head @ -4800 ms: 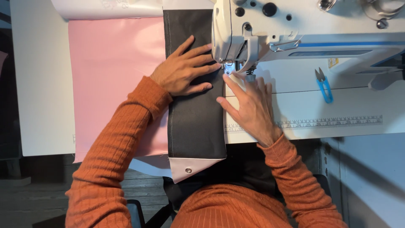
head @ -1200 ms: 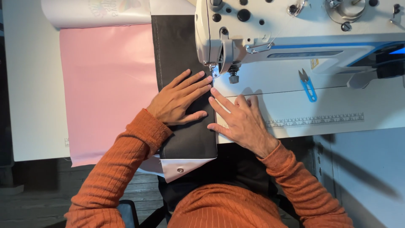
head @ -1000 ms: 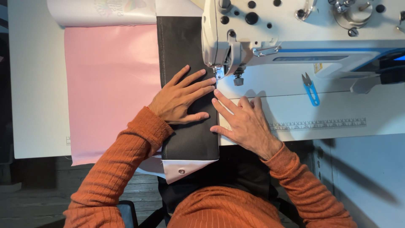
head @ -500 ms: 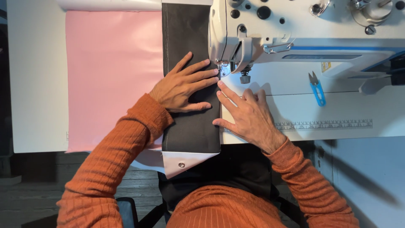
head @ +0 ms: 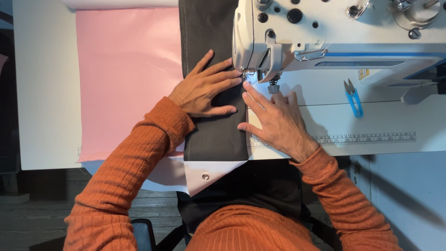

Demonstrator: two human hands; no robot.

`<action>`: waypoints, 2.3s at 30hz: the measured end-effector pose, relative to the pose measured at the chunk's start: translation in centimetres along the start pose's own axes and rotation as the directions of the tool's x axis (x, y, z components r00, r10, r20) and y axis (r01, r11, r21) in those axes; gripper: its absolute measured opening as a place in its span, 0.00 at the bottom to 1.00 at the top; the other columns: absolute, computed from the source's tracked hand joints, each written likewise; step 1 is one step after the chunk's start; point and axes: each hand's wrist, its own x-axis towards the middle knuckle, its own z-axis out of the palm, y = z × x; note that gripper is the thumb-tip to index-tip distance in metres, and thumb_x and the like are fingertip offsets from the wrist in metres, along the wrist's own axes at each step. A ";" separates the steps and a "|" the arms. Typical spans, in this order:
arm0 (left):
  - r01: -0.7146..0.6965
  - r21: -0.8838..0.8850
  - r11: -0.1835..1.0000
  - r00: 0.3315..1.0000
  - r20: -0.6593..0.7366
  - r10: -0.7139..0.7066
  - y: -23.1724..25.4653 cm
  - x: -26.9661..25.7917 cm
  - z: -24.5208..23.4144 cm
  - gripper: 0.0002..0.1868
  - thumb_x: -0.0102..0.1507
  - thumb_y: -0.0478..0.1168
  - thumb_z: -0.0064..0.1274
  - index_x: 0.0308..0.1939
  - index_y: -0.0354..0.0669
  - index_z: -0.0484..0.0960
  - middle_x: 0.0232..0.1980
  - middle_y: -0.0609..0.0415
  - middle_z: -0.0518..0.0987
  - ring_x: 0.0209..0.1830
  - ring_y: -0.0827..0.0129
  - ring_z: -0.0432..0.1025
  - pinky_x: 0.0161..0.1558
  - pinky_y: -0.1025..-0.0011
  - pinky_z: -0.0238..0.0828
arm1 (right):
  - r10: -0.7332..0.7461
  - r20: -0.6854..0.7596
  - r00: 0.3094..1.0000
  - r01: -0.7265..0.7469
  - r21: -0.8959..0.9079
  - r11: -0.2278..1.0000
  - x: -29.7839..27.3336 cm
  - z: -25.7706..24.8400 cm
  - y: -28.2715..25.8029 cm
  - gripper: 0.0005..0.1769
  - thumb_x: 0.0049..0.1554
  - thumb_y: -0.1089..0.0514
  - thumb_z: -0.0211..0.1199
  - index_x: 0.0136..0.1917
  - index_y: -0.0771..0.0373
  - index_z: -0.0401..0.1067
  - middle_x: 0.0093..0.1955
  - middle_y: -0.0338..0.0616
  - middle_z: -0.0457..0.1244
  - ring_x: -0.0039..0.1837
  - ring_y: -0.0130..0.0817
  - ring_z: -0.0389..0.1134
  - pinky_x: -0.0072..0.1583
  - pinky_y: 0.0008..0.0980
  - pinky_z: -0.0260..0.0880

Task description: Sewing together pieces of printed material using an industrial sewing machine.

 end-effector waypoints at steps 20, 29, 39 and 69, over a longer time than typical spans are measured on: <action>-0.027 0.027 0.999 1.000 -0.005 0.027 -2.5 0.9 -0.6 0.41 0.66 0.73 0.49 0.61 0.40 0.81 0.66 0.45 0.77 0.78 0.52 0.58 0.77 0.39 0.36 | 0.133 0.026 0.991 -0.132 -0.035 0.991 1.4 -1.0 -0.8 0.40 0.58 0.26 0.59 0.72 0.53 0.70 0.65 0.44 0.59 0.55 0.44 0.55 0.55 0.48 0.53; 0.017 0.134 0.991 0.999 0.047 -0.023 1.5 0.1 -2.6 0.33 0.67 0.63 0.52 0.62 0.40 0.81 0.69 0.47 0.75 0.78 0.56 0.59 0.78 0.45 0.43 | 0.220 -0.131 0.967 -0.183 0.250 0.951 -0.8 -0.6 -2.0 0.35 0.53 0.38 0.71 0.67 0.58 0.71 0.64 0.43 0.62 0.59 0.44 0.60 0.61 0.47 0.58; -0.006 -0.049 0.999 1.000 -0.011 0.005 5.5 -2.8 -1.3 0.28 0.69 0.53 0.53 0.68 0.41 0.75 0.75 0.49 0.70 0.79 0.60 0.58 0.79 0.51 0.46 | 0.251 -0.196 0.948 -0.202 0.239 0.950 -2.0 -1.1 -4.1 0.35 0.48 0.43 0.77 0.63 0.61 0.75 0.61 0.43 0.62 0.57 0.45 0.61 0.61 0.44 0.59; 0.352 -0.397 0.848 0.928 0.032 -0.371 7.9 -4.8 -1.5 0.21 0.63 0.39 0.53 0.60 0.41 0.79 0.64 0.48 0.78 0.65 0.57 0.72 0.67 0.56 0.66 | 0.201 -0.175 0.964 -0.137 0.321 0.937 -3.4 -1.6 -3.4 0.35 0.54 0.43 0.70 0.68 0.65 0.71 0.63 0.42 0.61 0.58 0.42 0.61 0.61 0.44 0.59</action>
